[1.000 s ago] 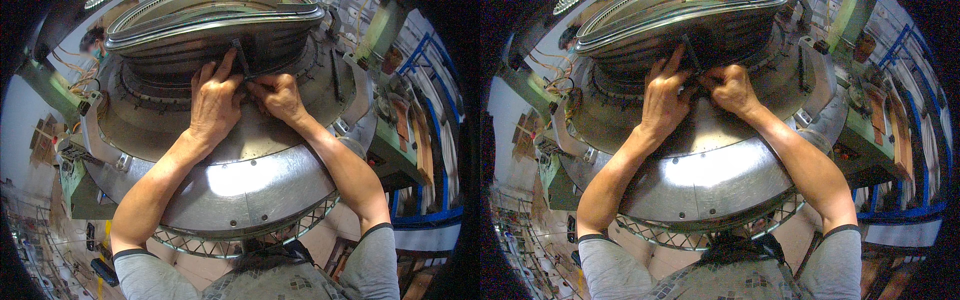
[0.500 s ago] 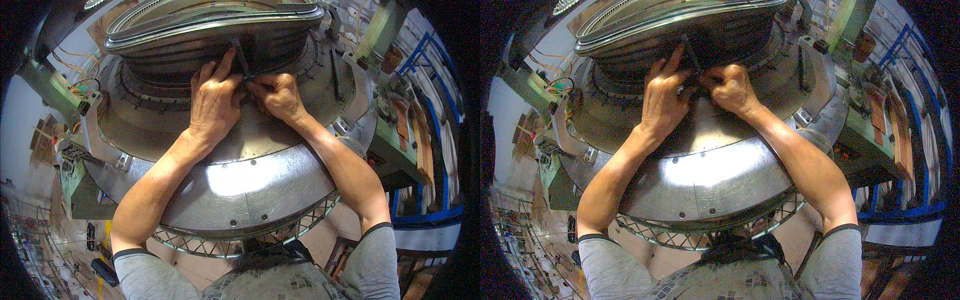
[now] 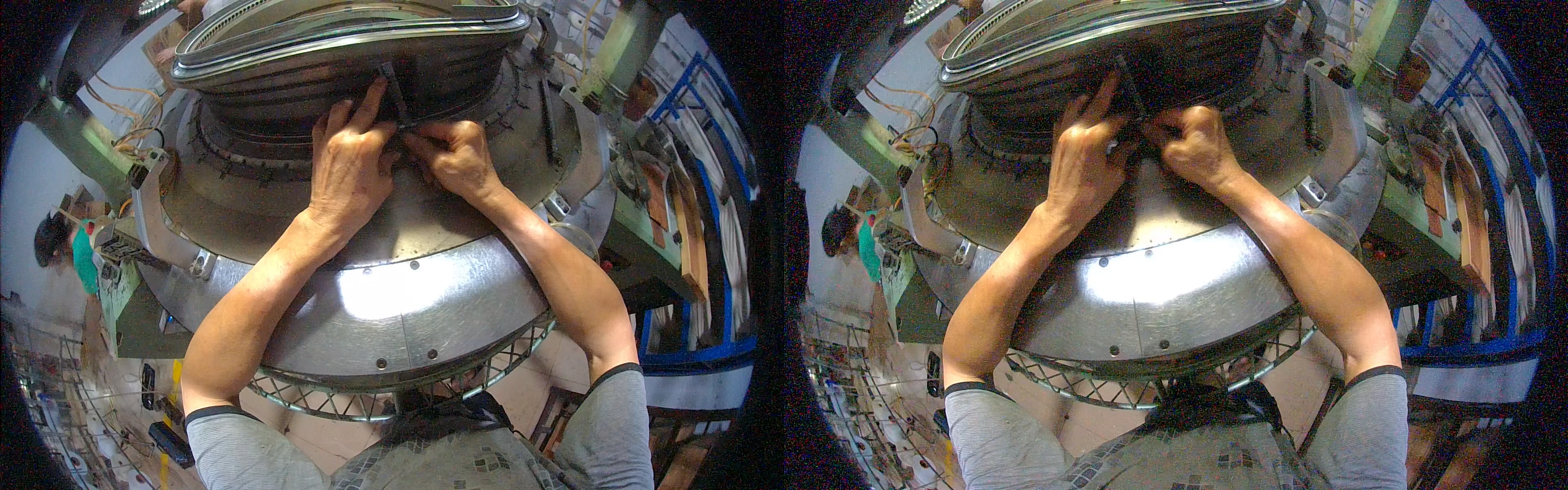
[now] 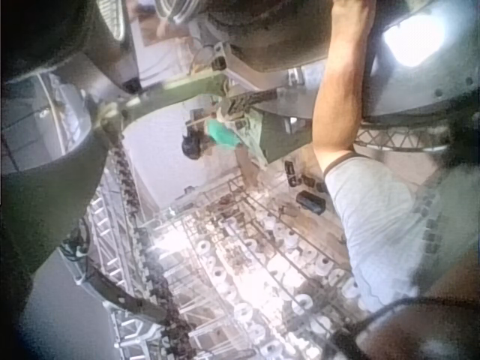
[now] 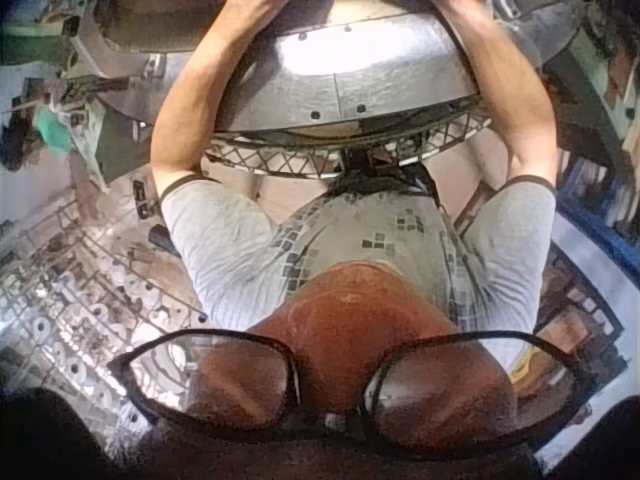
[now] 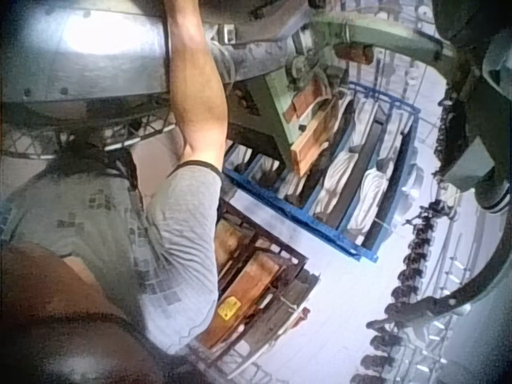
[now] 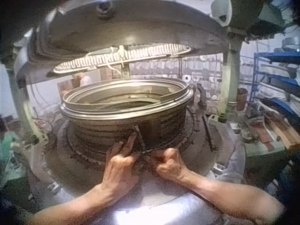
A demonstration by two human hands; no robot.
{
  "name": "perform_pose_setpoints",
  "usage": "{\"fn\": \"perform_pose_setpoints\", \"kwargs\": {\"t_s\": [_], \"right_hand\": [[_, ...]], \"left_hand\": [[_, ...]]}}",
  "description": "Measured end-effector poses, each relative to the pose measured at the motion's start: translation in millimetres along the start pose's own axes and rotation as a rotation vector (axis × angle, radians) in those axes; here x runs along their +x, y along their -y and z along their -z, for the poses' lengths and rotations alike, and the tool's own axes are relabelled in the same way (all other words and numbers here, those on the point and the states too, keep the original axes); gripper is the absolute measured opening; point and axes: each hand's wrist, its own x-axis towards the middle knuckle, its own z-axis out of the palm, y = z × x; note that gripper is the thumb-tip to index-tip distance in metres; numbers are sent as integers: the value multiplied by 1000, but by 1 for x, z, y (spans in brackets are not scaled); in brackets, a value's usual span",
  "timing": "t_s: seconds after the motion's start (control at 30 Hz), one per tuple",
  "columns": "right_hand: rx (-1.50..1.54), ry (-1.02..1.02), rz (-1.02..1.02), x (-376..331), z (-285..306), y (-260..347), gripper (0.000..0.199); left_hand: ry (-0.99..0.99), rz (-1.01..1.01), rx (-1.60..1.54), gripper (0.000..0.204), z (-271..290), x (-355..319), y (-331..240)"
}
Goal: The person repeatedly picks up small black plastic clips from a wooden tray and inserts them into slots around the rim of a large metal machine component. The person works one clip at a time, placing each into a designated slot and pressing it into place.
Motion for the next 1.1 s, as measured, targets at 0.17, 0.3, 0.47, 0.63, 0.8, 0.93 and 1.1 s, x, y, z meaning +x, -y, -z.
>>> {"fn": "perform_pose_setpoints", "kwargs": {"t_s": [0.17, 0.3, 0.47, 0.63, 0.8, 0.93, 1.1], "right_hand": [[17, 19, -38, 0, 1, 1, 19], [44, 43, 38, -2, 2, 3, 16], [306, 191, -27, -7, -6, 13, 12], [410, 306, -176, -5, -4, 19, 11], [472, 222, -208, -6, -5, 14, 11], [93, 9, -64, -3, -9, 4, 15], [-3, -23, -21, -2, -10, -1, 19]], "left_hand": [[-31, -16, 29, 30, 5, 2, -4], [-171, 278, -470, 25, 9, 7, -2], [-243, 685, -1262, 25, 11, 13, 5], [-111, 806, -1463, 25, 18, 13, 10], [-56, 983, -1443, 22, 21, 14, 12], [-131, 1031, -1484, 18, 23, 14, 13], [-167, 641, -1199, 13, 25, 17, 10]]}}
